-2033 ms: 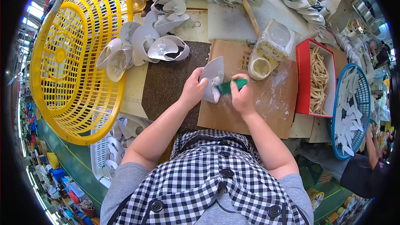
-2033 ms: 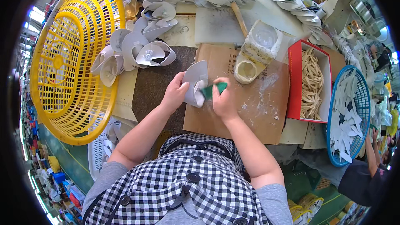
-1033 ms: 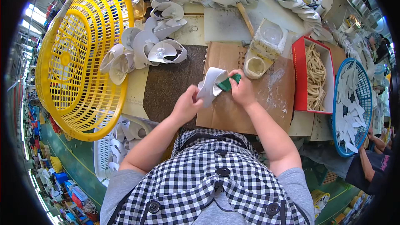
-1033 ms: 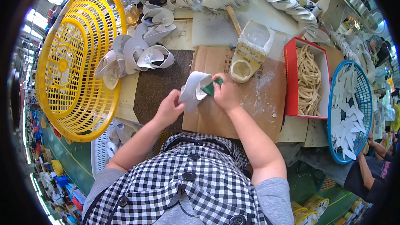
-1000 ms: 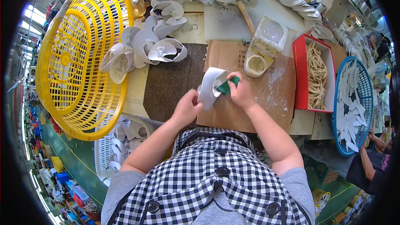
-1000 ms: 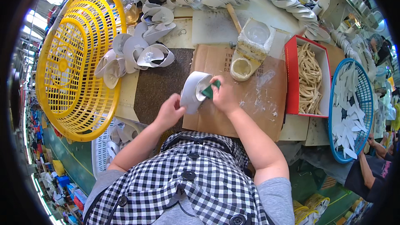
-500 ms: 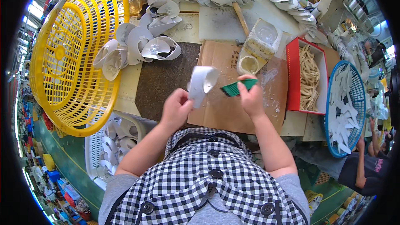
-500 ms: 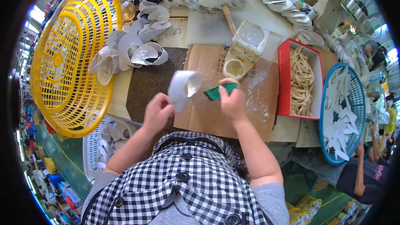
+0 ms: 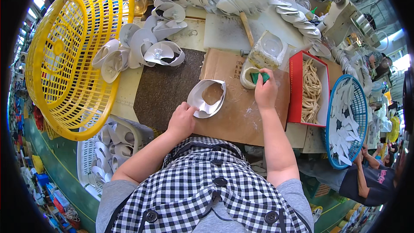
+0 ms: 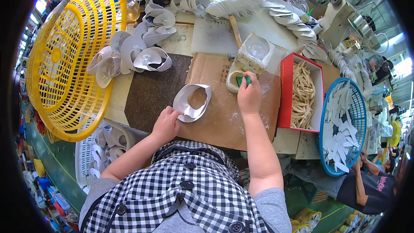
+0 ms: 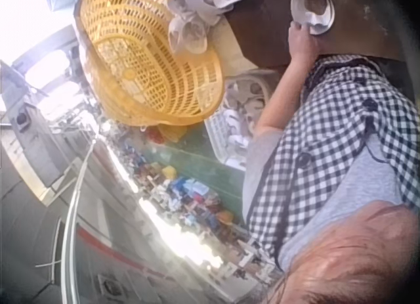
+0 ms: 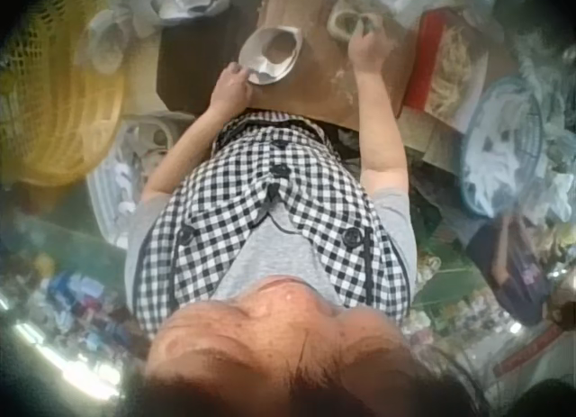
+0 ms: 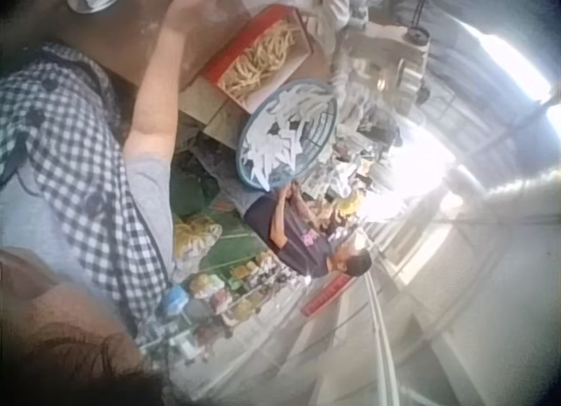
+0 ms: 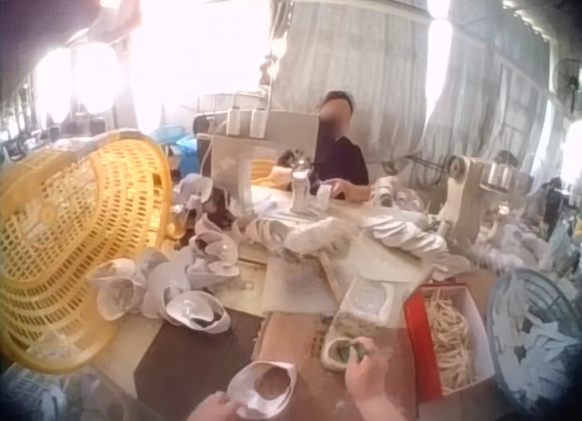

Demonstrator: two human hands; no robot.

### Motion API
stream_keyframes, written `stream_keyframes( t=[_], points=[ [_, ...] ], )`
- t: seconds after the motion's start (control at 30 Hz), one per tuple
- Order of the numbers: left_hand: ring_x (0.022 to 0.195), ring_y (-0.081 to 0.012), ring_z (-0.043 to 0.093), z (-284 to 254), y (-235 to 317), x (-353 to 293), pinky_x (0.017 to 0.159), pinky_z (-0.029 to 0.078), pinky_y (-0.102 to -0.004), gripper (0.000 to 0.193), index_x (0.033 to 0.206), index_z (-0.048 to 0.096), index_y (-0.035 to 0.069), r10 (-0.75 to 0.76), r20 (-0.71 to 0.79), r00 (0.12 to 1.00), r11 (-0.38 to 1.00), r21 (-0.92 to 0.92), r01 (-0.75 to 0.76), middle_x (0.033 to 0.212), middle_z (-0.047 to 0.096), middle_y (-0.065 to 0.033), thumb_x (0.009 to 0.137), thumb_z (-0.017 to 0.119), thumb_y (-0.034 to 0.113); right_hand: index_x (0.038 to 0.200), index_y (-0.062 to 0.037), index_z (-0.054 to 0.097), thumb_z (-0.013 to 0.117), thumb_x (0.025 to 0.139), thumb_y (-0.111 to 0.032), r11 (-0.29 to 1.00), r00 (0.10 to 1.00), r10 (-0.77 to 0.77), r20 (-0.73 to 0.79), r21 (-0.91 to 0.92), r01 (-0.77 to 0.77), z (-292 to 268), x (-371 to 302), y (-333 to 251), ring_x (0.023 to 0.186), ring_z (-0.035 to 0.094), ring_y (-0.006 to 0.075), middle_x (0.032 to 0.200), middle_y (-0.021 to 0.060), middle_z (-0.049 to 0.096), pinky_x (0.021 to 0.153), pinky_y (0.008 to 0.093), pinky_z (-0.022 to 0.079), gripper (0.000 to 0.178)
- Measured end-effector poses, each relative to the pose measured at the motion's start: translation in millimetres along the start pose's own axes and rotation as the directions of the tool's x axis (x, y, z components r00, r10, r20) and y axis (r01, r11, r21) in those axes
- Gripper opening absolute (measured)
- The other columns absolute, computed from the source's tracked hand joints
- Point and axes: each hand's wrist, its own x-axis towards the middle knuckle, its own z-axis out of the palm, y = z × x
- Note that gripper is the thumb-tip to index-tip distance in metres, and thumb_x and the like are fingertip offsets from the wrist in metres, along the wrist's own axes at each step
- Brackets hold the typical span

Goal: The person is applying glue to the inner and outer edges of white shoe upper components using a brush and a container of adhesive.

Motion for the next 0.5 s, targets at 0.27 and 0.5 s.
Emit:
stream_keyframes(
  t=[0.27, 0.5],
  points=[
    [0.077, -0.0186, 0.059, 13, 0, 21, 0.067, 0.049, -0.031, 0.041, 0.099, 0.05, -0.003, -0.645, 0.28, 0.711, 0.592, -0.405, 0.697, 0.093, 0.056, -0.0099, 0.083, 0.067, 0.031, 0.101, -0.0037, 0.053, 0.056, 0.088, -0.008, 0.82, 0.919, 0.391, 0.047, 0.436, -0.371, 0, 3, 8, 0.076, 0.058, 0.0166, 0.084, 0.008, 0.059, 0.065, 0.0319, 0.048, 0.014],
    [0.065, -0.0121, 0.056, 14, 11, 31, 0.057, 0.049, -0.0256, 0.06, 0.114, 0.037, -0.001, -0.674, 0.544, 0.5, -0.035, -0.7, 0.714, 0.09, 0.055, -0.0096, 0.082, 0.067, 0.04, 0.103, -0.0058, 0.051, 0.056, 0.088, -0.007, 0.556, 0.839, 0.47, 0.273, 0.647, -0.522, -23, -13, 27, 0.069, 0.056, 0.0116, 0.086, 0.005, 0.056, 0.058, 0.0234, 0.048, 0.015]
  ],
)
